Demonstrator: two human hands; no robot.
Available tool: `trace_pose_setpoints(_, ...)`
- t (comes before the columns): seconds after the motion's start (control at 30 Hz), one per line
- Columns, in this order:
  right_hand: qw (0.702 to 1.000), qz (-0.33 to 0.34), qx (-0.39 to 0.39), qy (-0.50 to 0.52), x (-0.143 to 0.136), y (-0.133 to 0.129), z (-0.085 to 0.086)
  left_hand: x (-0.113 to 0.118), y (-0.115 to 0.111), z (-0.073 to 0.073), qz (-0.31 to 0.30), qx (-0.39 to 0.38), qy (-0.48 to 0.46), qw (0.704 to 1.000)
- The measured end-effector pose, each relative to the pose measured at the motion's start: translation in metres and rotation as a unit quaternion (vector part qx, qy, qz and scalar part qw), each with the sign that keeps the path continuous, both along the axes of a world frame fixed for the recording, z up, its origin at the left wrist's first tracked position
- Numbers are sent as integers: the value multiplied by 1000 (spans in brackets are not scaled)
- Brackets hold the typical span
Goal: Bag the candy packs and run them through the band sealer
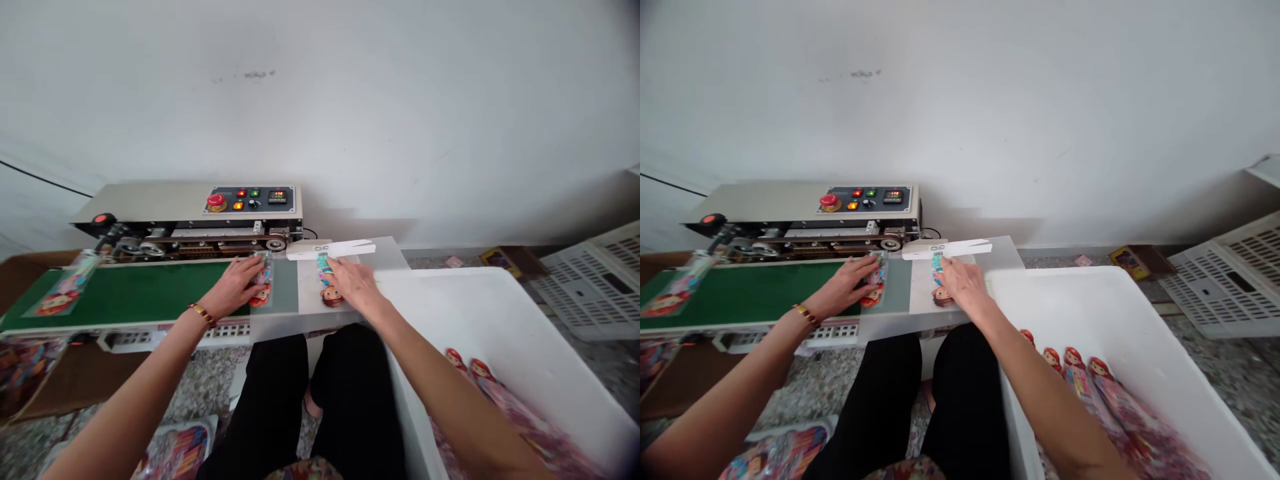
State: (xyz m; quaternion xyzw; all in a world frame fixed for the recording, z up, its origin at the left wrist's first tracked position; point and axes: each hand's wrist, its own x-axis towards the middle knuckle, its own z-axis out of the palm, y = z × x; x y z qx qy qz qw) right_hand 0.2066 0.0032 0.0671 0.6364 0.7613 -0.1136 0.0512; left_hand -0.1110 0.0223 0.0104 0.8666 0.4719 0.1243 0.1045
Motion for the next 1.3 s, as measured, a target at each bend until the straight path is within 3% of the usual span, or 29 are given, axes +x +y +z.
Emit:
trace_pose_setpoints(0.07,1000,4,3,20,-17,4,-6,-6,-4,3,72,34,22,997)
trace_pose_setpoints(0.13,999,9,7,41,-31,7,-12,8,-10,5,114,72,13,991)
trace_pose_setpoints(0.23,997,23,28,63,-39,6,-14,61,-19,4,59,77,-39,995)
trace_pose_setpoints(0.33,997,12,41,56,-28,0,-7,115,-22,1,3,65,-51,997)
trace_pose_setpoints(0.43,998,-29,35,48,-3,-10,1,131,-21,-2,-10,51,-40,998)
trace_pose_setpoints(0.6,995,-84,4,52,29,-28,2,98,-20,-3,-11,43,-37,998)
trace_pose_setpoints(0.83,992,-104,-9,74,26,-37,-4,60,-17,0,7,20,-11,1000)
trace_pose_setpoints(1.0,994,-91,-5,66,18,-41,1,-2,-13,2,42,1,14,999)
trace_pose_setpoints(1.07,994,-73,11,76,13,-43,6,-32,-15,5,89,-6,34,995)
trace_pose_setpoints(1.13,992,-49,22,111,4,-43,12,-53,-24,10,163,6,36,986)
trace_pose_setpoints(1.2,980,-22,2,197,-12,-43,18,-57,-44,17,223,25,-10,975)
trace_pose_setpoints(1.23,964,-9,-21,265,-22,-44,21,-51,-59,21,236,24,-55,970)
trace_pose_setpoints(1.3,901,5,-69,428,-48,-50,23,-24,-94,29,228,-14,-175,958)
